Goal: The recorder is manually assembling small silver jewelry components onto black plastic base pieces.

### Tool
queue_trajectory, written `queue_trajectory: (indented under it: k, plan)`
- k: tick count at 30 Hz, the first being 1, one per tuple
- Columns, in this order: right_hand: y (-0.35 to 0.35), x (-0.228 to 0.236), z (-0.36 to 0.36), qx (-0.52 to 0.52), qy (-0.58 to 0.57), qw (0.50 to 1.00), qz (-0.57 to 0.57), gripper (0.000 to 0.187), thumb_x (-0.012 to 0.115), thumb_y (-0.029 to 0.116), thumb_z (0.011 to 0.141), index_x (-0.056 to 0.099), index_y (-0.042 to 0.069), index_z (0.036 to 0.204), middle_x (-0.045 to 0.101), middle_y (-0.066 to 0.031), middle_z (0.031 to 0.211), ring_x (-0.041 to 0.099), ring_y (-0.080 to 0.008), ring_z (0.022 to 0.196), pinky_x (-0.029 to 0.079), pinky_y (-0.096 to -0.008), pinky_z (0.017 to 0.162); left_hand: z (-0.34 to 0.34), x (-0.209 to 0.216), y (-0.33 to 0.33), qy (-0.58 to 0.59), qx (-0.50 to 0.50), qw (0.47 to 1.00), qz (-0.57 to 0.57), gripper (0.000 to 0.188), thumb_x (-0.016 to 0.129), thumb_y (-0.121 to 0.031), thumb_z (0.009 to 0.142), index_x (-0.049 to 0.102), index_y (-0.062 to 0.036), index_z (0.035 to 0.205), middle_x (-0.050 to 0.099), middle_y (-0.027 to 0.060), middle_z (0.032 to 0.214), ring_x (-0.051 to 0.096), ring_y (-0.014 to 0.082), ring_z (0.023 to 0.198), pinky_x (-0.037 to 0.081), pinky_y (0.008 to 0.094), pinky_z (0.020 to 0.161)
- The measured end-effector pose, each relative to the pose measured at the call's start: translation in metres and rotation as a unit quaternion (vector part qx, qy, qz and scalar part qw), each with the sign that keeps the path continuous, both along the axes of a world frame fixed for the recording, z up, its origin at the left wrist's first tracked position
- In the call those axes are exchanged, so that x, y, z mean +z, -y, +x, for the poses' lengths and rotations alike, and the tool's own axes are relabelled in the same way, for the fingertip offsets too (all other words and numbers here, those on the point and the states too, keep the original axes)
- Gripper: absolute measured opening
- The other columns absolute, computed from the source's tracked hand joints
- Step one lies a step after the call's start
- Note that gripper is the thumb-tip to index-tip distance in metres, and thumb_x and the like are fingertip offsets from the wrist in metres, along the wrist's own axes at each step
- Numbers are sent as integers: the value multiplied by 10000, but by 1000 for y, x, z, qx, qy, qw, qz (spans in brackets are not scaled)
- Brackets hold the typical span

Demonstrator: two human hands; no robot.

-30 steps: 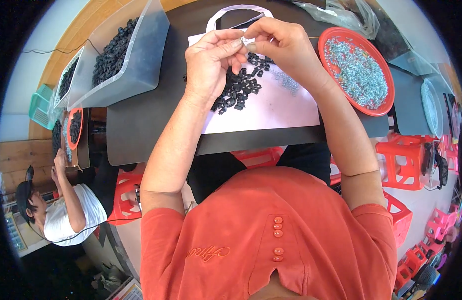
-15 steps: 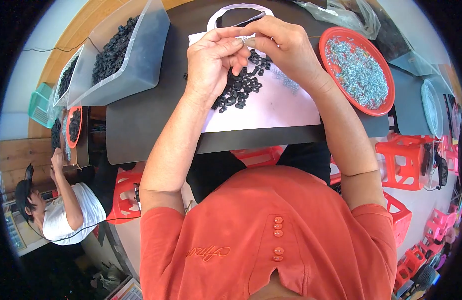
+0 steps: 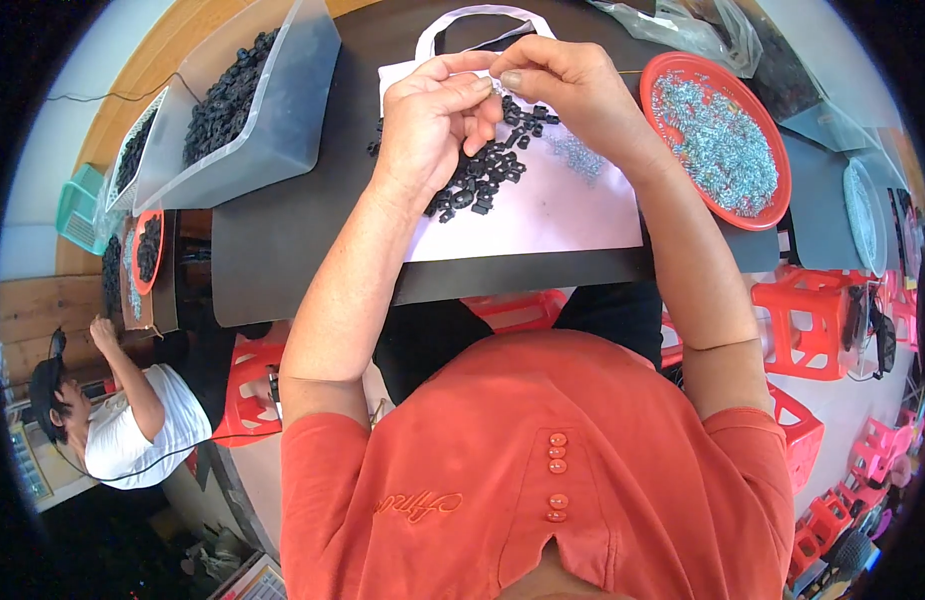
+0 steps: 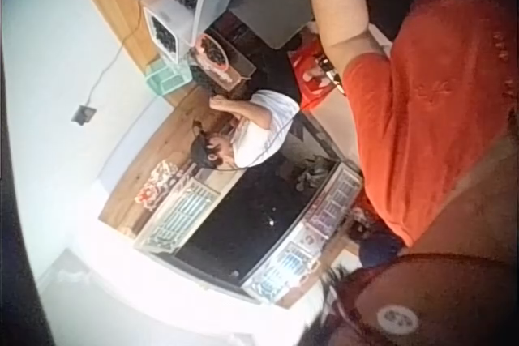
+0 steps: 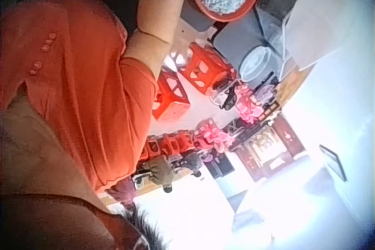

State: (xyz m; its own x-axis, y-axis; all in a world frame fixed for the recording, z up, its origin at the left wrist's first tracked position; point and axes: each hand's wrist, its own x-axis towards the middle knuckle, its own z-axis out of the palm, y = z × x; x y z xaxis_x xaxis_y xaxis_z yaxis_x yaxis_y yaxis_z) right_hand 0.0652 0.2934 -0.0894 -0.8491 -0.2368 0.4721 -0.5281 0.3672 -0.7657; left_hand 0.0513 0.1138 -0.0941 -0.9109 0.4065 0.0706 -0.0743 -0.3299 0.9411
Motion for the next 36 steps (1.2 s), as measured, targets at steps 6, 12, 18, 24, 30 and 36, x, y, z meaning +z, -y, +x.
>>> queue_trajectory:
  k: [6,12,18,24,30,36]
  plan:
    - [-4,-3,-3,34,50,998,-23,136,602,108,889,675,13,955,566,18,710,500,-56,680,403,-213,609,-9,-5,5,58,-44,995,70,287,553,-13,888,519,88,1154,605,129,685,541,166,486,378,245,408]
    - [-2,-3,-1,39,55,997,-33,121,604,70,866,679,24,948,547,35,697,484,-44,667,387,-209,589,-10,-6,6,84,-64,991,82,328,536,-55,904,496,72,1203,557,110,693,472,163,510,338,254,421]
    - [-2,-4,-1,38,70,996,-49,117,643,90,818,682,24,906,591,11,703,515,-49,666,412,-217,593,-11,-7,6,93,-73,989,92,352,519,-74,910,481,58,1235,542,91,724,439,149,544,324,246,434]
    - [0,-5,-2,13,88,994,-62,99,656,107,798,672,16,833,596,-9,662,537,-68,619,419,-232,552,-10,-8,5,101,-61,989,91,359,526,-73,913,472,55,1245,552,94,735,474,162,566,357,259,473]
    - [1,-5,-2,14,103,989,-108,85,639,90,809,661,8,808,587,-9,650,533,-67,596,435,-225,540,-13,-11,5,63,-47,992,95,350,570,-23,885,484,65,1212,610,138,768,569,192,589,419,261,489]
    - [1,-4,-1,25,128,982,-138,96,630,100,842,651,7,824,575,-7,657,536,-67,604,457,-216,554,-4,-6,-1,-7,11,999,51,380,639,28,832,499,76,1182,635,142,779,610,181,602,447,241,489]
